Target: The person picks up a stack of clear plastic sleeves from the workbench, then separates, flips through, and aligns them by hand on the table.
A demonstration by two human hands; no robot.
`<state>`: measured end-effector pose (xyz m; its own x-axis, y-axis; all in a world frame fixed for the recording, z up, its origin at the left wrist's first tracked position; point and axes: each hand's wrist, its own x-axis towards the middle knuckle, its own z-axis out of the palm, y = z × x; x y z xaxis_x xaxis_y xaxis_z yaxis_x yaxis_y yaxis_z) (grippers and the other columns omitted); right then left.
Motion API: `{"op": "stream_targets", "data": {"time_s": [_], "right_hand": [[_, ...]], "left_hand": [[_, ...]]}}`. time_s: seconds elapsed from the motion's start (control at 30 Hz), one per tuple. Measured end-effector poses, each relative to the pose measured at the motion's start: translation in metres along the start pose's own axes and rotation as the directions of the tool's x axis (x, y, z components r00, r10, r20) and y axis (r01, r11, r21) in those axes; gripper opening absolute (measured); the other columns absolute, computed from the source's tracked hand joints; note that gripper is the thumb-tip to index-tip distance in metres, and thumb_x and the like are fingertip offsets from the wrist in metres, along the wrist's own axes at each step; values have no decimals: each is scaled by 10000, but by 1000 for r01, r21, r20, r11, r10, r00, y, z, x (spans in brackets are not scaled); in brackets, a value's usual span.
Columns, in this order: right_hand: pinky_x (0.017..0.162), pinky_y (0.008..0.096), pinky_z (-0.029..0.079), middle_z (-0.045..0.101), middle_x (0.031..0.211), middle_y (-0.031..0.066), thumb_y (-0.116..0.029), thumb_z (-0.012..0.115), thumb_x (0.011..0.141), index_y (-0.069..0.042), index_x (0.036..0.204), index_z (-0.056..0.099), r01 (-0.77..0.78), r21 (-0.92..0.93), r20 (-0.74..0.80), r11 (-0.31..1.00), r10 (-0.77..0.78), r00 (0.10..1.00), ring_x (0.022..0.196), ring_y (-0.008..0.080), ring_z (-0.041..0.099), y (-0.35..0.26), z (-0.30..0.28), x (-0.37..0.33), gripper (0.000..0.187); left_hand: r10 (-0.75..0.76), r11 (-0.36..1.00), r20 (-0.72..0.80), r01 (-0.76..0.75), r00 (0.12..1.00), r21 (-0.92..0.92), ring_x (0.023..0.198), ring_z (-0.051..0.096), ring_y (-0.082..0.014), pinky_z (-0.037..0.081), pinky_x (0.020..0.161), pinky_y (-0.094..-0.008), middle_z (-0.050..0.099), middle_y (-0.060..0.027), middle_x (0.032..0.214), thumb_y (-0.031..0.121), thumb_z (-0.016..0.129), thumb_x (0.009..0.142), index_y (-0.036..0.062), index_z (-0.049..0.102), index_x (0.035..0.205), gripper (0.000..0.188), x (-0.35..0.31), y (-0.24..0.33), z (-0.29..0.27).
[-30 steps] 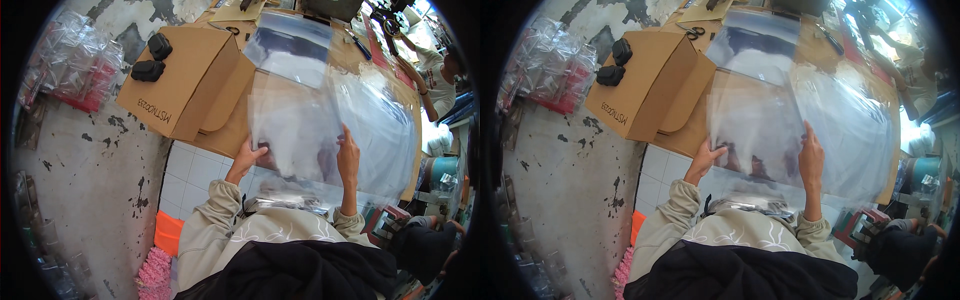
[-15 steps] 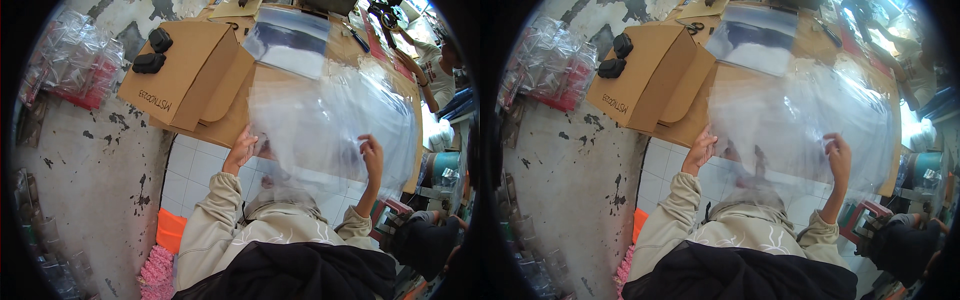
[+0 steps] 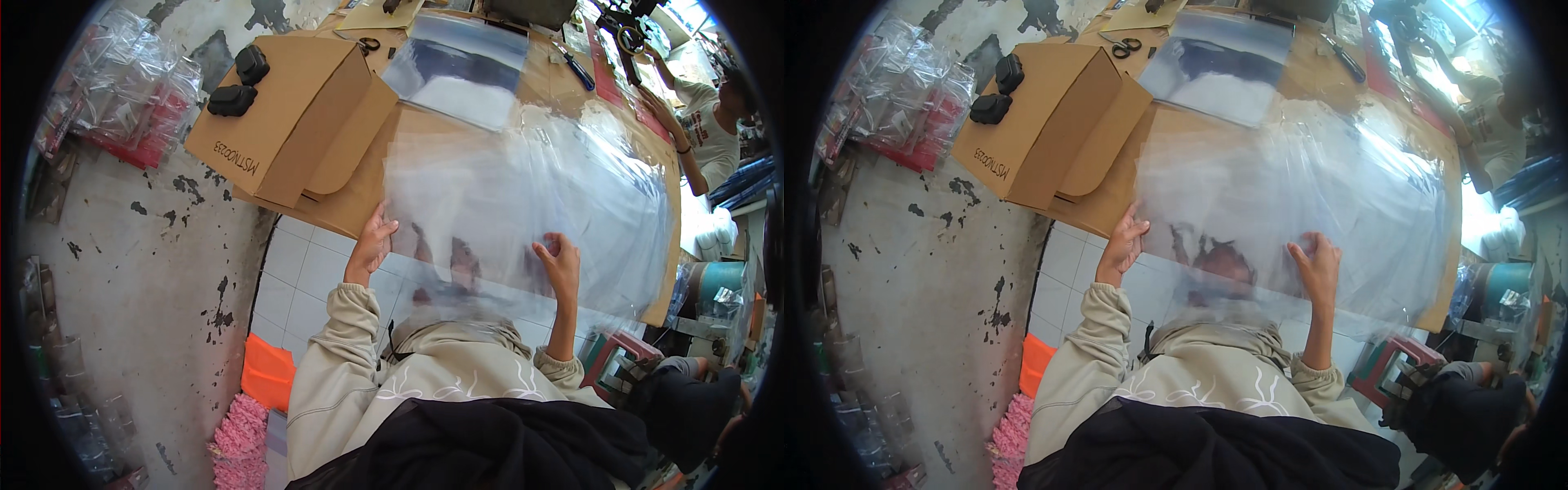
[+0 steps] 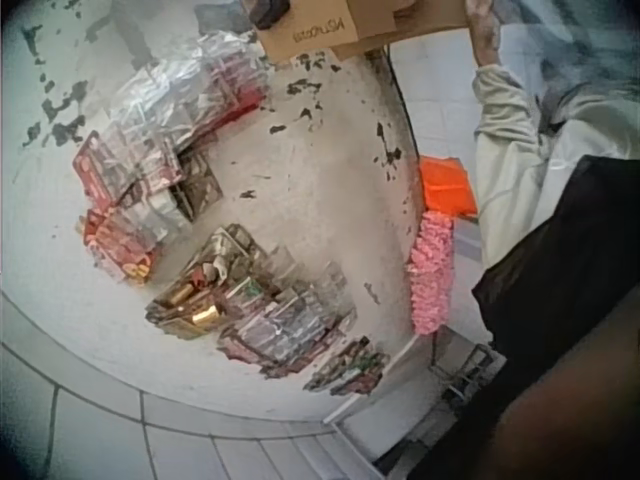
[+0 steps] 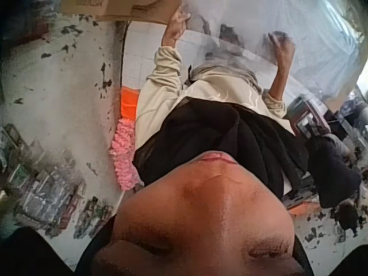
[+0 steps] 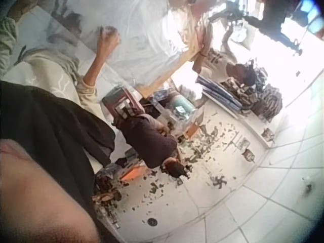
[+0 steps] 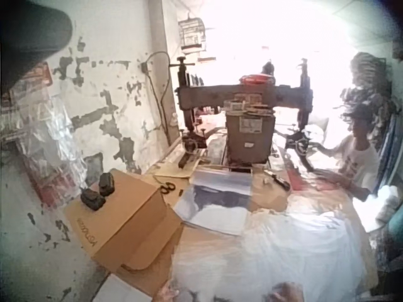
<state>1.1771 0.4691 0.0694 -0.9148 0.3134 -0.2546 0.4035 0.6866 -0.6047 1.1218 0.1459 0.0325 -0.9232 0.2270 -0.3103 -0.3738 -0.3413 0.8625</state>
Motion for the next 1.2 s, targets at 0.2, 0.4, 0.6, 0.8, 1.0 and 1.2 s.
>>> {"op": "stream_targets", "data": {"time_s": [0.2, 0.4, 0.6, 0.8, 1.0, 1.2], "right_hand": [[570, 279, 444, 582, 750, 90, -64, 628, 729, -37, 1018, 521, 196, 468, 62, 862, -253, 966, 590, 157, 560, -28, 14, -6, 309], [404, 190, 337, 429, 474, -57, -271, 674, 749, -29, 542, 513, 4, 637, 263, 771, -222, 939, 444, 23, 388, -69, -44, -36, 357], [576, 307, 398, 506, 678, 89, -211, 678, 708, -11, 694, 552, 187, -72, 79, 980, -181, 980, 676, 178, 486, -9, -22, 0, 237], [815, 381, 351, 432, 1052, 166, -127, 675, 675, -41, 927, 522, 220, -366, -222, 904, -314, 923, 995, 342, 392, -19, 8, -2, 308], [726, 362, 400, 479, 937, 149, -23, 640, 682, -24, 919, 500, 238, 54, -26, 970, -237, 971, 848, 309, 490, -22, 0, 4, 276], [531, 292, 444, 556, 787, 116, 28, 598, 717, 1, 891, 494, 586, 288, 99, 758, -632, 769, 621, 217, 564, -64, -21, -36, 204]], "left_hand": [[-31, 999, 21, 31, 999, -38, 1136, 383, -124, 305, 926, -211, 299, -88, 1325, 58, 450, 829, 17, 190, 1337, 572, 4, -7, -6], [-94, 995, -217, 82, 972, -60, 1229, 274, -178, 224, 1013, -284, 273, -98, 1343, 265, 399, 910, 24, 194, 1333, 528, -1, -5, 1], [-85, 985, -131, 64, 988, -157, 1252, 238, -166, 222, 1015, -284, 242, -67, 1370, 343, 392, 909, 27, 229, 1325, 547, 0, 2, 4], [-89, 996, -250, 81, 964, -41, 1192, 301, -83, 273, 961, -214, 303, -19, 1329, 315, 415, 903, 29, 239, 1327, 541, 2, -11, -8], [-148, 986, -246, 123, 958, -113, 1038, 371, -14, 314, 877, -163, 393, 29, 1231, 310, 440, 892, 55, 318, 1304, 500, -1, -1, 3], [-170, 985, -313, 170, 934, -27, 1047, 433, -60, 351, 864, -191, 451, 3, 1198, 349, 417, 898, 67, 351, 1265, 467, -1, -11, -13]]}}
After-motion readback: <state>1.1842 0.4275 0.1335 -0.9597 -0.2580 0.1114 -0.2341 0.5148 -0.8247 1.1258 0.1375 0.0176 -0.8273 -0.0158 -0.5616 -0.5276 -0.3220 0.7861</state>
